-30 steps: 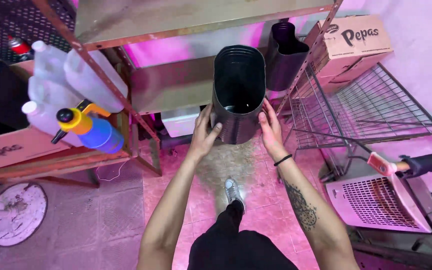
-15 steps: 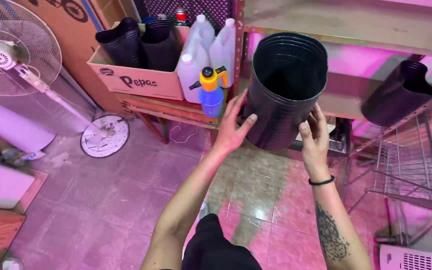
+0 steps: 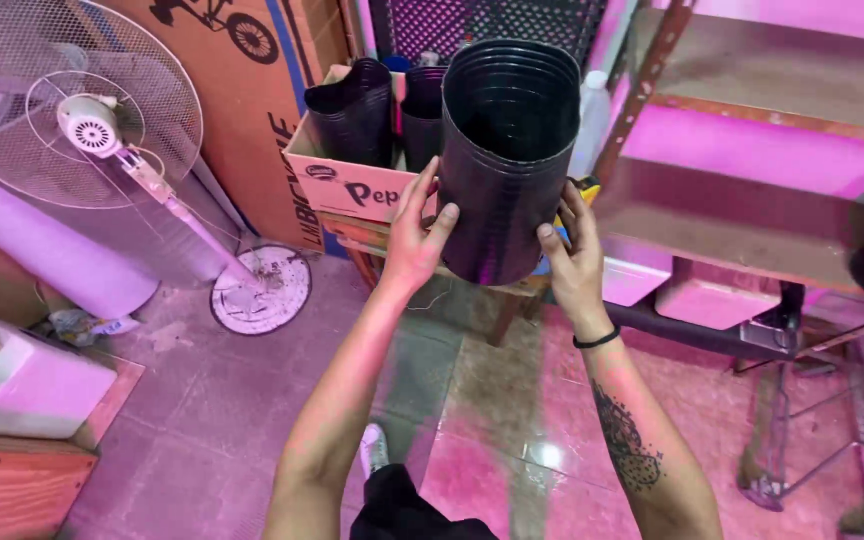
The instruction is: The person organizes gardening supplies on a metal shelving unit. They move white plastic jugs, a blue and yellow pressure sprayer, and black plastic pots between a cardboard box and the shelves, arranging them in rows.
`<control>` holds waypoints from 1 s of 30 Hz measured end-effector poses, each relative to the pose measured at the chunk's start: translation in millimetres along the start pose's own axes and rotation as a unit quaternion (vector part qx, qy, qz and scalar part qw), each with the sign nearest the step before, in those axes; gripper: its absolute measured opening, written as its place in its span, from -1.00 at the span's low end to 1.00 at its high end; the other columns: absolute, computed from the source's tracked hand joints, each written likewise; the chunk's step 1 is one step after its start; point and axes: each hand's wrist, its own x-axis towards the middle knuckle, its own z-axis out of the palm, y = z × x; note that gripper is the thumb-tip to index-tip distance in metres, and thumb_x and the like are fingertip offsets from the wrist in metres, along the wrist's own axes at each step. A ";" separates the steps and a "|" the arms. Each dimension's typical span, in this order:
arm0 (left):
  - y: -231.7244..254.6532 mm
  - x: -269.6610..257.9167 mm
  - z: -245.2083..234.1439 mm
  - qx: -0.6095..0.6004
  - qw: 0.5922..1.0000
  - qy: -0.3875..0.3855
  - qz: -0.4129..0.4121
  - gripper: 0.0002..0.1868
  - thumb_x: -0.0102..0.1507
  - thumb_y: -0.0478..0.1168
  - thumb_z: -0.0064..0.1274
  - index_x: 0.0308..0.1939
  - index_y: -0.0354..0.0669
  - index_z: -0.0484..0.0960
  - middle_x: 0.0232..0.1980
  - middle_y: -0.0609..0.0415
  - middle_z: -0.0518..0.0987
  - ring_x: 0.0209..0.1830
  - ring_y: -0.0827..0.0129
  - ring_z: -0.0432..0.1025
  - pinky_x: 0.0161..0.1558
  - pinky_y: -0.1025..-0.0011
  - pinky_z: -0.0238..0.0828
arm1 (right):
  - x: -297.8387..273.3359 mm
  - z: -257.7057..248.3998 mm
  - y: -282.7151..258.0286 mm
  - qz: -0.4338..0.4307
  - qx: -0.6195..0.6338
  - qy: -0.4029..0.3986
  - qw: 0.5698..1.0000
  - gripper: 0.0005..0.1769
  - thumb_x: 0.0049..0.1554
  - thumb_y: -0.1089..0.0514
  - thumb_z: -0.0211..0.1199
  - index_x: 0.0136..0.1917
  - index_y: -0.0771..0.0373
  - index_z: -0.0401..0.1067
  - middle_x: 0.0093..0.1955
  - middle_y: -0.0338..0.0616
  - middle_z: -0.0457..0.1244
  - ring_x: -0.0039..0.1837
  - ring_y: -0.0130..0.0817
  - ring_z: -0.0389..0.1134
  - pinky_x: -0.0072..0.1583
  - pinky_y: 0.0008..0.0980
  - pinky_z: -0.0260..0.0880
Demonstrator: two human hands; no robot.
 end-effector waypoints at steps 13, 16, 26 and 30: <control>-188.7 130.2 -254.0 0.031 0.998 -0.002 -0.058 -0.21 0.70 0.13 0.11 0.98 0.08 0.29 0.82 -0.34 0.37 0.58 -0.41 0.57 0.47 -0.32 0.67 | 128.3 301.9 112.6 0.078 0.003 -0.027 0.997 -0.17 0.57 0.03 0.41 0.98 0.10 0.21 0.86 0.17 0.10 0.87 0.50 0.13 0.68 0.54 0.27; -224.4 142.3 -271.5 0.018 0.997 -0.003 -0.075 -0.20 0.72 0.19 0.09 0.99 0.09 0.28 0.84 -0.32 0.35 0.63 -0.40 0.54 0.53 -0.33 0.60 | 139.5 331.4 134.5 0.106 -0.007 -0.030 0.994 -0.20 0.59 0.04 0.40 0.97 0.00 0.23 0.86 0.05 0.13 0.87 0.34 0.16 0.68 0.44 0.31; -288.4 180.3 -283.9 -0.024 0.993 0.012 -0.116 -0.16 0.72 0.23 0.05 1.01 0.11 0.20 0.89 -0.34 0.23 0.86 -0.56 0.20 0.64 -0.54 0.36 | 169.9 377.8 188.8 0.137 -0.011 -0.003 0.991 -0.13 0.59 -0.01 0.46 1.00 0.01 0.15 0.91 0.20 0.01 0.90 0.59 0.01 0.72 0.59 0.20; -299.4 189.9 -282.9 -0.003 0.993 0.018 -0.115 -0.16 0.74 0.26 0.03 1.02 0.09 0.20 0.88 -0.32 0.26 0.87 -0.52 0.20 0.64 -0.55 0.33 | 174.7 385.3 199.2 0.145 -0.021 0.011 0.989 -0.13 0.63 -0.01 0.40 1.02 0.05 0.09 0.91 0.28 -0.02 0.89 0.62 0.01 0.72 0.62 0.21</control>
